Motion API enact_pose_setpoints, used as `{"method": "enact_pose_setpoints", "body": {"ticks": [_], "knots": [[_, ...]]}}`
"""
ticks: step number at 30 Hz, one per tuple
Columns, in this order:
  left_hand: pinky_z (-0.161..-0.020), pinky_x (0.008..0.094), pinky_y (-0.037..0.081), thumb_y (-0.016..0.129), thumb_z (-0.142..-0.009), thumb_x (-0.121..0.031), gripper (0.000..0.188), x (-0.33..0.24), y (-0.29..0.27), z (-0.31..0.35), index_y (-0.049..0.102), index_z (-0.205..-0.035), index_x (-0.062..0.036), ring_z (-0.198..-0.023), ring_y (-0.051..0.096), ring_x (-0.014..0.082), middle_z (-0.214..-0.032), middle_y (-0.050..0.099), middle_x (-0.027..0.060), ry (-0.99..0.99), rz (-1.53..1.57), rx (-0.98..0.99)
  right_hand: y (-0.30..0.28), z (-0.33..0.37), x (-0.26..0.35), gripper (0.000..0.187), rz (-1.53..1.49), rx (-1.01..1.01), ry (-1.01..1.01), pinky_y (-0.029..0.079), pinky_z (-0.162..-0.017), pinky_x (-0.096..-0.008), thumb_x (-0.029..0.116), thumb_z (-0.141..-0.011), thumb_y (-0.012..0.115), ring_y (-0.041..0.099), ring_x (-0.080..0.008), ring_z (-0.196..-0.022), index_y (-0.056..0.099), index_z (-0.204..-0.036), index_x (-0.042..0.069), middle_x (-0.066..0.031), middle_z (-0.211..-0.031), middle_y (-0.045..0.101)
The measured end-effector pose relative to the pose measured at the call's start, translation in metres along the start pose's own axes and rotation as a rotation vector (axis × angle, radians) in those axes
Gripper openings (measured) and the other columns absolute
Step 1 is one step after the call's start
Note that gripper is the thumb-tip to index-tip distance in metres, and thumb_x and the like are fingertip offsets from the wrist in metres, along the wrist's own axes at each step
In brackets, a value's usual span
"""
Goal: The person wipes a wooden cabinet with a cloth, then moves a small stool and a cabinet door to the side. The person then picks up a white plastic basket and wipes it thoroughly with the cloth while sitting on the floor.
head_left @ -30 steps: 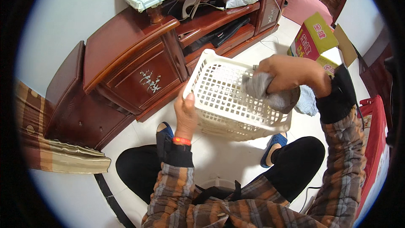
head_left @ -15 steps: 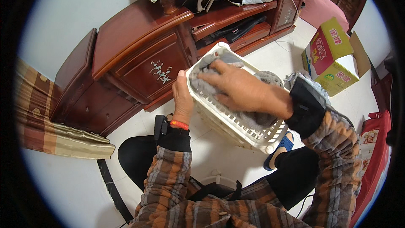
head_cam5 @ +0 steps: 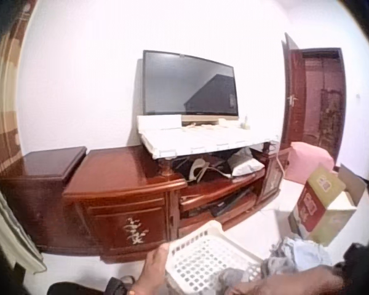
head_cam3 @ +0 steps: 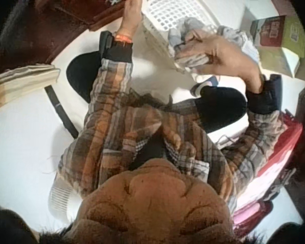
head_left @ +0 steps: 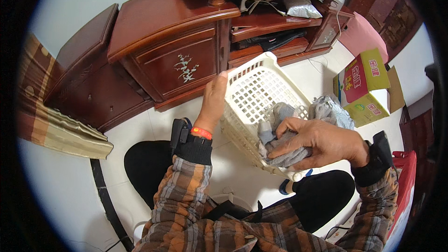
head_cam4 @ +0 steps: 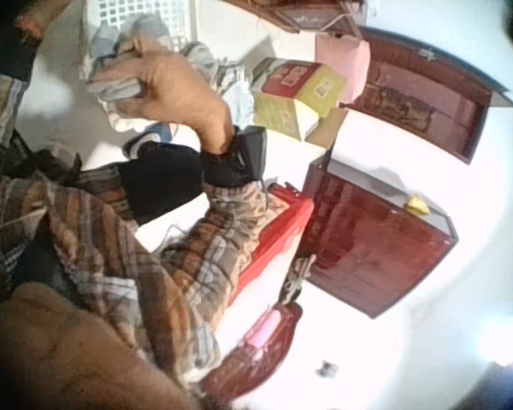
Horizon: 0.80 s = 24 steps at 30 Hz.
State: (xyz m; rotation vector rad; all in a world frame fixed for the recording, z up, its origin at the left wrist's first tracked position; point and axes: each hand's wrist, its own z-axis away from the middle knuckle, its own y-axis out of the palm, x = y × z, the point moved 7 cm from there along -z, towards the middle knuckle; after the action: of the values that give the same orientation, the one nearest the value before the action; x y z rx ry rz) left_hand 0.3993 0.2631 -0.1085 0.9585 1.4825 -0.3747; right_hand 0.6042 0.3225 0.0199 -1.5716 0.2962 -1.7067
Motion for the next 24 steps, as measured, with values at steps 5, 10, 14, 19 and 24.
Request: {"method": "enact_pose_setpoints", "body": {"ticks": [5, 10, 14, 19, 24], "knots": [[-0.091, 0.0298, 0.049, 0.039, -0.108, -0.043, 0.058, 0.001, 0.002, -0.003, 0.061, -0.133, 0.0047, -0.103, 0.062, 0.0137, -0.116, 0.069, 0.0105, 0.026, -0.024, -0.034, 0.008, -0.037, 0.005, 0.034, 0.358, -0.146, -0.18, 0.053, -0.083, -0.0437, 0.014, -0.078, 0.079, 0.064, -0.0325, -0.098, 0.071, -0.111, 0.012, -0.0115, -0.113, 0.057], [-0.081, 0.0271, 0.048, 0.042, -0.106, -0.05, 0.055, 0.004, 0.003, -0.002, 0.066, -0.105, -0.0011, -0.093, 0.057, 0.0103, -0.096, 0.064, 0.0026, -0.093, -0.008, 0.04, -0.022, -0.098, 0.0, 0.038, 0.529, -0.372, -0.201, 0.052, -0.089, -0.0449, 0.012, -0.078, 0.078, 0.061, -0.0346, -0.106, 0.07, -0.115, 0.014, -0.0136, -0.115, 0.059], [-0.071, 0.0278, 0.044, 0.046, -0.105, -0.051, 0.052, 0.0, -0.004, 0.001, 0.06, -0.091, -0.0031, -0.078, 0.046, 0.0096, -0.082, 0.053, -0.0017, -0.025, -0.049, -0.001, -0.016, -0.099, 0.003, 0.041, 0.574, -0.388, -0.226, 0.053, -0.09, -0.0456, 0.012, -0.077, 0.08, 0.062, -0.0352, -0.105, 0.07, -0.117, 0.013, -0.0145, -0.115, 0.06], [-0.071, 0.0287, 0.04, 0.044, -0.107, -0.048, 0.052, 0.003, 0.001, 0.0, 0.056, -0.088, -0.001, -0.079, 0.042, 0.0092, -0.081, 0.049, -0.0037, 0.069, -0.153, 0.016, 0.004, -0.044, 0.007, 0.038, 0.401, -0.095, -0.045, 0.054, -0.087, -0.0439, 0.011, -0.079, 0.079, 0.067, -0.0343, -0.098, 0.071, -0.117, 0.01, -0.014, -0.118, 0.06], [-0.074, 0.0291, 0.042, 0.045, -0.106, -0.046, 0.051, 0.002, 0.002, -0.001, 0.057, -0.089, 0.0008, -0.08, 0.043, 0.0089, -0.082, 0.051, -0.0021, 0.077, -0.116, -0.004, 0.018, 0.001, 0.013, 0.045, 0.243, 0.176, 0.175, 0.053, -0.084, -0.0421, 0.004, -0.07, 0.081, 0.066, -0.0351, -0.097, 0.072, -0.114, 0.012, -0.0115, -0.114, 0.058]]}}
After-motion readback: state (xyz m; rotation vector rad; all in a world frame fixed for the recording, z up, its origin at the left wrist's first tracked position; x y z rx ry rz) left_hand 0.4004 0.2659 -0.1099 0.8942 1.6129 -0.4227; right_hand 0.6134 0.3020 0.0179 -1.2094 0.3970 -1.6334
